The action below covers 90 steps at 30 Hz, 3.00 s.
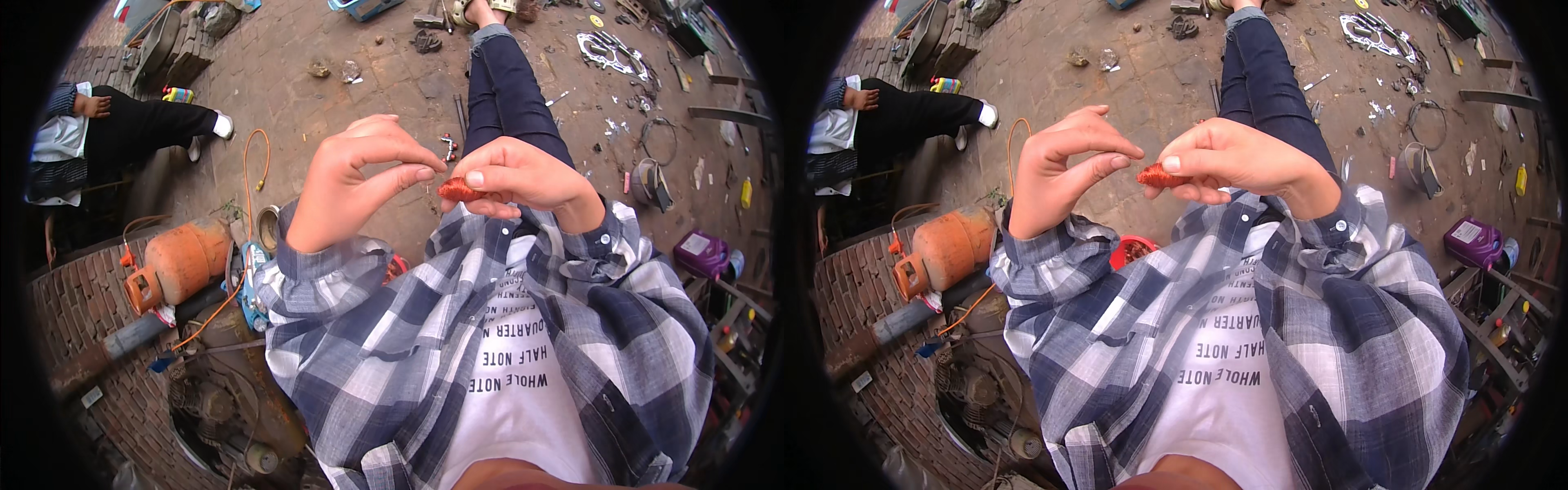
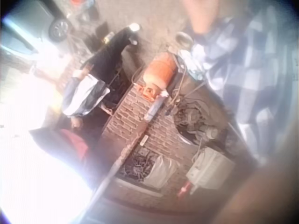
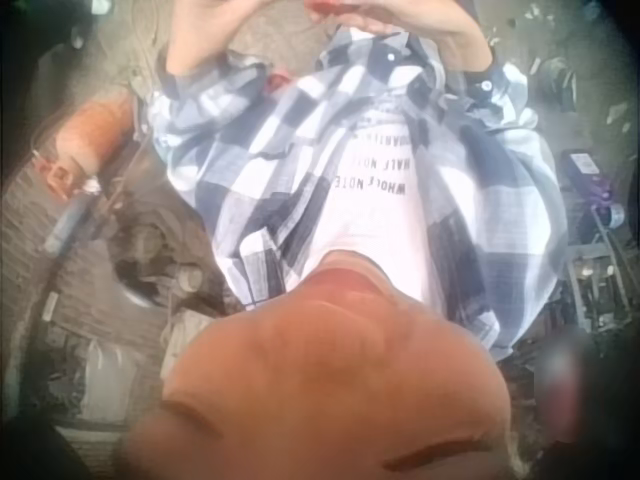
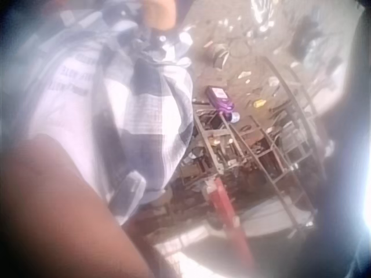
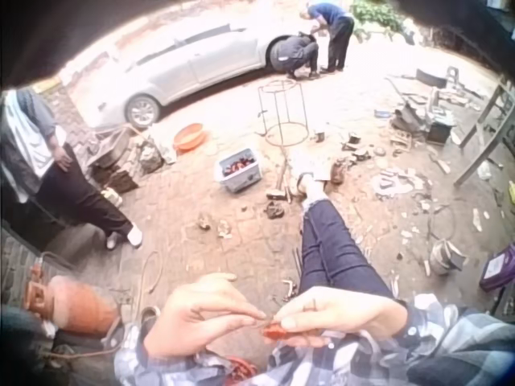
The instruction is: The person winds orange wire around a small metal component using both hands. They repeatedly wrap the wire, adjust the coil, and occasionally pause to inspect the assembly. The task continues throughout the clip with the same component being handled.
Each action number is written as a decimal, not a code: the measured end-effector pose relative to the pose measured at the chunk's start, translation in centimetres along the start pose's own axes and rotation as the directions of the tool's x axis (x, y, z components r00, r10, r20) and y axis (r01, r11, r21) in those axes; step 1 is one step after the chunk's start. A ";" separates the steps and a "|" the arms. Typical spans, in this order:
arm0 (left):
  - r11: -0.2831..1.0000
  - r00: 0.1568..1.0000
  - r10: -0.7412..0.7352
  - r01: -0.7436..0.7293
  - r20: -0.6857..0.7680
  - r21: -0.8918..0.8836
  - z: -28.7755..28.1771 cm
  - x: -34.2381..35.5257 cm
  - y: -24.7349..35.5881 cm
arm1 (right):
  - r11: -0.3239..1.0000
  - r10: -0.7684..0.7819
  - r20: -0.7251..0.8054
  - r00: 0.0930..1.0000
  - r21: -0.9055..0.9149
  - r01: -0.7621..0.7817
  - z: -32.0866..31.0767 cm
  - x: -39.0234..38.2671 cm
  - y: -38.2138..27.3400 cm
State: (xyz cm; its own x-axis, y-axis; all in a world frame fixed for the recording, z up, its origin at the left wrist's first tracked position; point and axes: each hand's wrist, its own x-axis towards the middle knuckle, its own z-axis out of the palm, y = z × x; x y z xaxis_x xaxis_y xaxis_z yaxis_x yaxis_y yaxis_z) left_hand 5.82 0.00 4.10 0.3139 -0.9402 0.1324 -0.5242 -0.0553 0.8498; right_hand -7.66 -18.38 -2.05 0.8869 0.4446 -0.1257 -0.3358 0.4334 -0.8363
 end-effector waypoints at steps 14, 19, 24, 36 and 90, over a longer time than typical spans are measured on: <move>0.917 0.953 -0.276 0.300 0.126 -0.262 0.8 1.4 -0.2 | 0.990 -0.101 -0.117 0.988 -0.114 0.087 0.8 0.0 -0.6; 0.842 0.948 -0.314 0.301 0.048 -0.447 1.7 1.7 -1.2 | 0.968 -0.229 -0.274 0.934 -0.161 0.190 1.0 0.2 0.0; 0.676 0.904 -0.404 0.398 0.140 -0.620 1.8 1.5 -1.8 | 0.969 -0.237 -0.246 0.940 -0.126 0.212 0.9 0.1 0.0; 0.538 0.903 -0.340 0.417 0.264 -0.733 2.3 2.4 -4.2 | 0.949 -0.316 -0.335 0.887 -0.095 0.302 0.7 0.4 0.2; 0.794 0.931 -0.364 0.316 0.010 -0.519 0.8 2.6 -0.2 | 0.450 -0.764 -0.074 0.641 -0.773 0.447 0.1 0.4 -1.1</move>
State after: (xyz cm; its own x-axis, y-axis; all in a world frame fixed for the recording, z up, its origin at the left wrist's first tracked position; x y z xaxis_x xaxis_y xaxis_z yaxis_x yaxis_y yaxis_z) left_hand 6.14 -2.71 3.88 0.4757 -0.8586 -0.1912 0.0940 -0.1665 0.9816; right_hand -6.91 -18.63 -1.14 0.8484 -0.1038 0.5191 0.4909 -0.2126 -0.8449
